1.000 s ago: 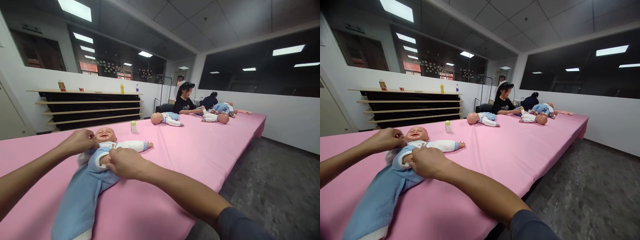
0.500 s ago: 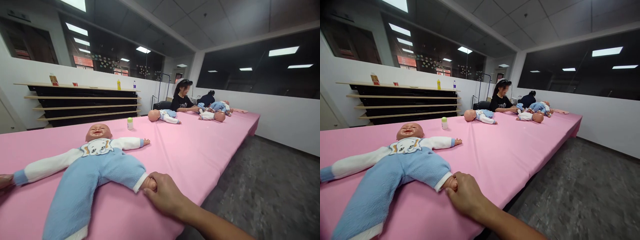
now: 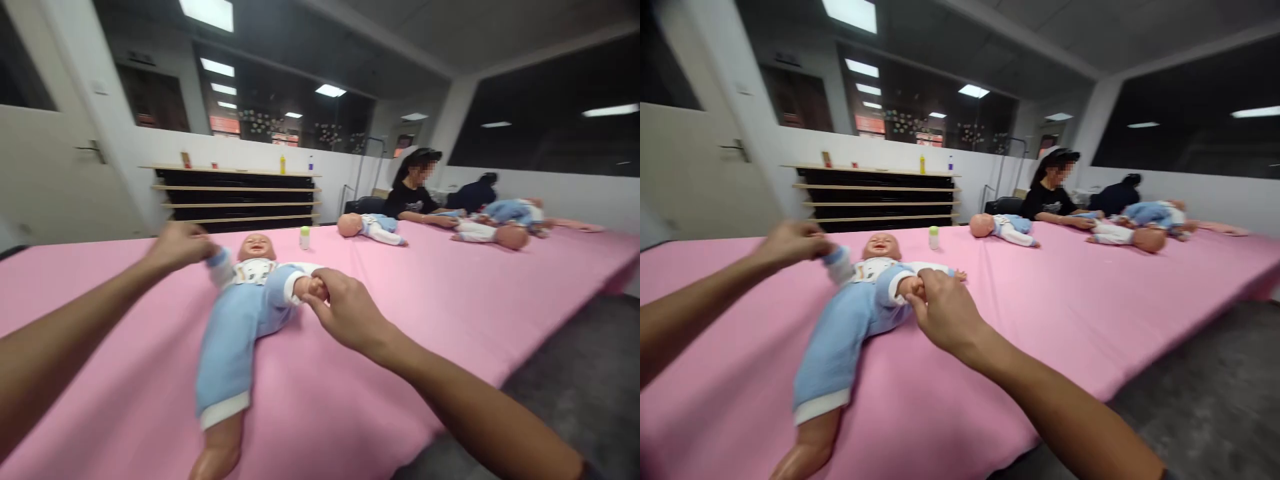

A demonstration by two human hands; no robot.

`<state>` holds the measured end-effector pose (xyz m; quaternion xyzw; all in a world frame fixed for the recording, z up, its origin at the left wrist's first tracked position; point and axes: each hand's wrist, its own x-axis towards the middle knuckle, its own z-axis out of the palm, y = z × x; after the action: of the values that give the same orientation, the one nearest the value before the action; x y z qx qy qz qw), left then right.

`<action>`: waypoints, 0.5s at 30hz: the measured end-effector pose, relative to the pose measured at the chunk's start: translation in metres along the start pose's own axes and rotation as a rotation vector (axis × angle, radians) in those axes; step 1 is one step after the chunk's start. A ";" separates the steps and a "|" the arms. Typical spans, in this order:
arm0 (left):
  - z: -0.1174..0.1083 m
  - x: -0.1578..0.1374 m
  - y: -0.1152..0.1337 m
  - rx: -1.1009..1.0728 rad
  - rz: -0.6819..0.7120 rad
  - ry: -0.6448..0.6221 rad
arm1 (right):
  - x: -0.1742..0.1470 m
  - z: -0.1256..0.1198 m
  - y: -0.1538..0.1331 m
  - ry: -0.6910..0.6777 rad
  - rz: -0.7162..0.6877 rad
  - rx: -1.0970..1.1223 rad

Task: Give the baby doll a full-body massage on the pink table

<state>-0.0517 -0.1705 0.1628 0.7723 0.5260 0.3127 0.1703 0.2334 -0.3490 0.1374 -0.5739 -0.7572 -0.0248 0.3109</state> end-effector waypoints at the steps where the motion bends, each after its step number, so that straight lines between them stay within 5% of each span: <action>1: 0.010 0.004 0.012 0.086 -0.022 -0.004 | 0.010 0.006 -0.005 -0.015 -0.034 -0.025; 4: 0.051 0.021 0.045 0.273 -0.014 -0.075 | 0.033 0.034 -0.015 -0.082 -0.113 -0.111; 8: 0.087 0.029 0.057 0.200 0.069 -0.110 | 0.045 0.069 -0.021 -0.172 -0.163 -0.187; 11: 0.078 0.032 0.043 0.219 -0.026 -0.094 | 0.043 0.070 -0.019 -0.177 -0.175 -0.157; 15: 0.037 0.042 -0.004 0.074 -0.149 0.117 | 0.029 0.032 -0.009 -0.095 -0.145 -0.060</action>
<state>-0.0191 -0.1278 0.1457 0.7172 0.6023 0.3241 0.1334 0.2069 -0.3148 0.1287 -0.5272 -0.8095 -0.0428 0.2546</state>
